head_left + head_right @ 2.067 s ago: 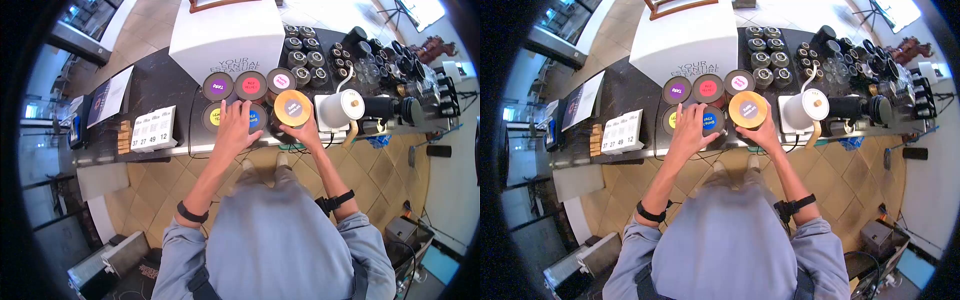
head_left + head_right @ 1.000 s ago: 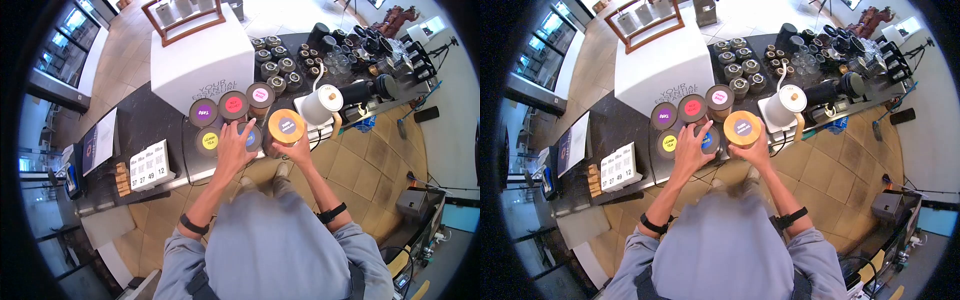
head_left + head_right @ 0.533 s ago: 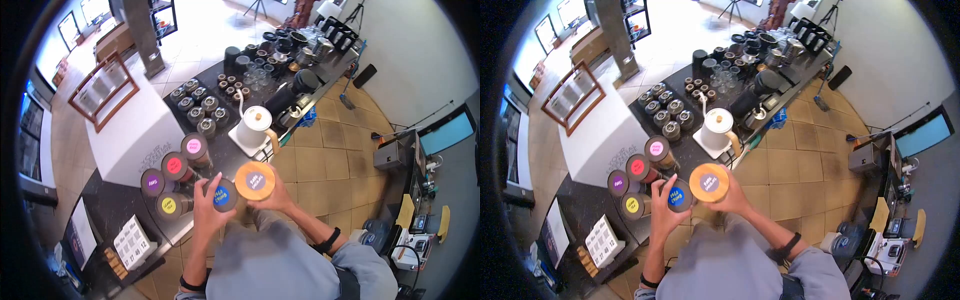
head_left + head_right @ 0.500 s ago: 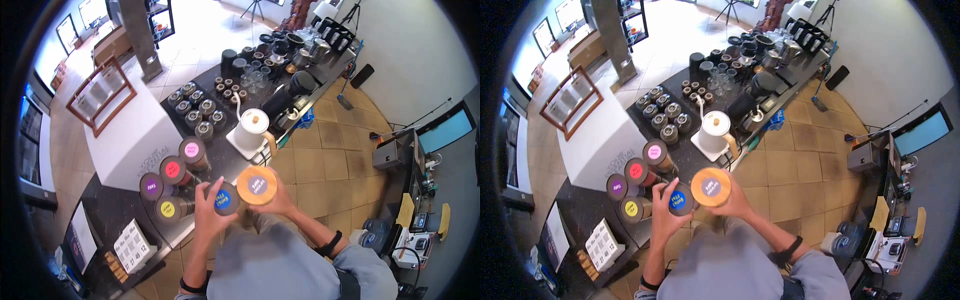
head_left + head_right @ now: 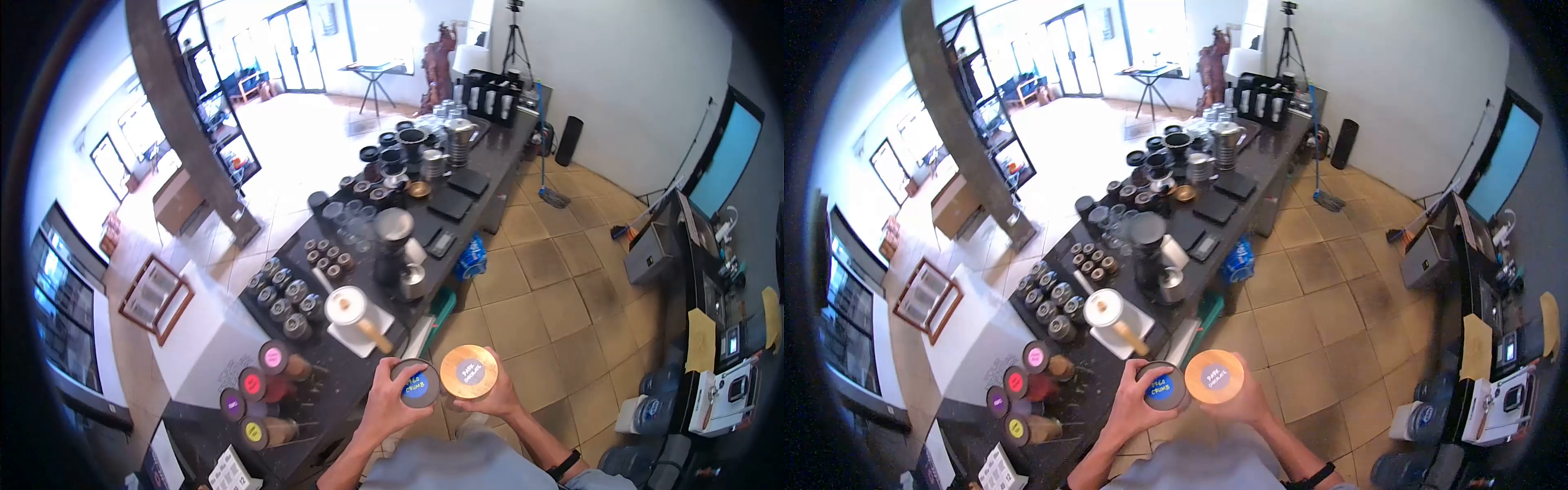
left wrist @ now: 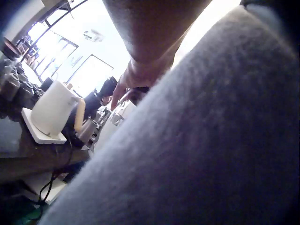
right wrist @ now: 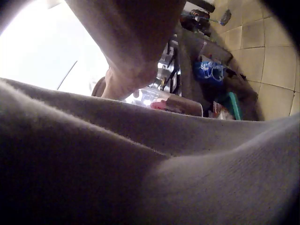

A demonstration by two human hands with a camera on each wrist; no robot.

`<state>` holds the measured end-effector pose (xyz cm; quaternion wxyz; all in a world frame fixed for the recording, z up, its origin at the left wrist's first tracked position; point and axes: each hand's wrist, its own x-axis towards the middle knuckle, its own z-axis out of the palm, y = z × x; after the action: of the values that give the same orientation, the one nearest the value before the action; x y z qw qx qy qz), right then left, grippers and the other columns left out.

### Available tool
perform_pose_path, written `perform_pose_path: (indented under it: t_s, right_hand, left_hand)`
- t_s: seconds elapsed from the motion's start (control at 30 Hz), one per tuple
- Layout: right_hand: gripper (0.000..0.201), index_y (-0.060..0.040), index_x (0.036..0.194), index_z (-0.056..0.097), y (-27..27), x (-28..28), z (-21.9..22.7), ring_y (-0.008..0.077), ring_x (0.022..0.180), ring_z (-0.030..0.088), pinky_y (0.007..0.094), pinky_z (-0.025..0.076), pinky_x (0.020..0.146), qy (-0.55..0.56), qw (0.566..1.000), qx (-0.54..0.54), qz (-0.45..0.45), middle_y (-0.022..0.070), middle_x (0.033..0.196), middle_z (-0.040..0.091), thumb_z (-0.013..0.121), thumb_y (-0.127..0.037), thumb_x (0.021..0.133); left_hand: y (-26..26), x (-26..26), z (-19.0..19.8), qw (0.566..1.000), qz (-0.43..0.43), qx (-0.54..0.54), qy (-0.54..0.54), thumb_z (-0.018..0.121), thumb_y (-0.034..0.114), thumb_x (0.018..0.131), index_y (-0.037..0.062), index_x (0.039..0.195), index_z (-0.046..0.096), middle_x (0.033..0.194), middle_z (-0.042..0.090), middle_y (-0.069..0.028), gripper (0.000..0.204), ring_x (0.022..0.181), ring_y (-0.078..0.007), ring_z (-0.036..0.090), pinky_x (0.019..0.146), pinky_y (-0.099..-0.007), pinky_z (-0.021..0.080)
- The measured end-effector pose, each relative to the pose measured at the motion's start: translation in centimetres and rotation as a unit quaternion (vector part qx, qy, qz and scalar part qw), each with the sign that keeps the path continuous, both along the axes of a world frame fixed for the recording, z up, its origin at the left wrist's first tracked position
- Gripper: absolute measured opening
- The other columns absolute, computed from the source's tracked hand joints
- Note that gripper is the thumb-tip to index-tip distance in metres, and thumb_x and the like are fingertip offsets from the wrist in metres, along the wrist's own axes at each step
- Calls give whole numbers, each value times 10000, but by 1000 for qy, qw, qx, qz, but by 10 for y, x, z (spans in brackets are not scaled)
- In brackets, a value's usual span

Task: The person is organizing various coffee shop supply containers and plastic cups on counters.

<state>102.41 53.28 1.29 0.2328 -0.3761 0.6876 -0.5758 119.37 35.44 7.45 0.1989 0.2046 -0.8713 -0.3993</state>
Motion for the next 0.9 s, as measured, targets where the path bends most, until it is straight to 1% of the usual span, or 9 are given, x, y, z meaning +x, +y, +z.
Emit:
perform_pose_path:
  t_s: [0.1, 0.2, 0.27, 0.4, 0.5, 0.67, 0.8, 0.87, 0.9]
  right_hand:
    - [1239, 44, 1504, 277, 33, -60, -8, 241, 1270, 565, 379, 462, 1084, -14, 998, -43, -32, 149, 1358, 574, 1008, -289, 561]
    - [1236, 46, 1502, 279, 70, -117, -13, 248, 1281, 565, 385, 469, 1079, 31, 998, -33, -45, 156, 1359, 580, 1009, -291, 564]
    - [1231, 39, 1505, 273, 86, -158, -16, 249, 1284, 564, 388, 469, 1078, 62, 994, -67, -59, 162, 1361, 579, 1006, -284, 570]
    - [1226, 27, 1503, 271, 120, -218, -2, 247, 1265, 572, 386, 471, 1075, 69, 992, -42, -93, 155, 1353, 579, 1006, -265, 566]
    - [1212, 16, 1498, 277, 131, -254, -3, 241, 1256, 573, 382, 476, 1070, 60, 990, -62, -116, 149, 1348, 574, 1004, -253, 565]
    - [1188, 15, 1489, 288, 137, -325, -16, 233, 1270, 560, 380, 475, 1071, 37, 986, -59, -149, 140, 1351, 564, 999, -213, 565]
    - [1192, 14, 1498, 280, 129, -394, -17, 227, 1270, 558, 380, 475, 1073, 48, 988, -22, -145, 138, 1360, 555, 995, -189, 567]
    - [1155, 2, 1492, 306, 120, -435, -21, 243, 1260, 579, 392, 486, 1058, 30, 982, -12, -186, 152, 1357, 575, 979, -176, 570]
    - [1155, 2, 1492, 306, 115, -460, -24, 243, 1260, 579, 392, 486, 1058, 30, 983, -2, -183, 152, 1357, 575, 979, -176, 570]
  left_hand:
    - [27, -68, 1, 999, -32, -17, -4, 878, 209, 582, 159, 1229, 671, 1229, 498, -188, 681, 1149, -379, 569, 971, -440, 518]
    - [51, -136, -7, 998, -66, -13, 4, 880, 218, 591, 156, 1229, 674, 1226, 498, -196, 673, 1153, -384, 569, 975, -438, 513]
    - [66, -180, -2, 997, -79, -20, 13, 881, 224, 595, 156, 1231, 677, 1227, 498, -203, 671, 1150, -388, 568, 978, -439, 510]
    - [91, -253, -3, 995, -102, -8, 22, 880, 248, 609, 154, 1232, 686, 1232, 499, -218, 660, 1155, -396, 560, 993, -444, 499]
    - [97, -299, 1, 992, -123, -1, 12, 876, 252, 611, 163, 1244, 681, 1237, 494, -220, 669, 1179, -406, 548, 995, -446, 499]
    - [90, -388, -11, 986, -167, 7, 4, 872, 244, 612, 186, 1274, 664, 1264, 481, -216, 697, 1204, -413, 537, 999, -438, 497]
    - [66, -473, -25, 983, -185, 15, 16, 866, 231, 612, 182, 1270, 665, 1271, 482, -220, 690, 1215, -413, 538, 1007, -440, 490]
    - [52, -518, -34, 983, -182, 27, 19, 865, 229, 610, 183, 1270, 666, 1264, 484, -220, 691, 1209, -412, 541, 1005, -441, 489]
    - [44, -542, -37, 983, -180, 31, 20, 865, 227, 608, 183, 1270, 667, 1257, 485, -220, 692, 1203, -412, 543, 1004, -443, 488]
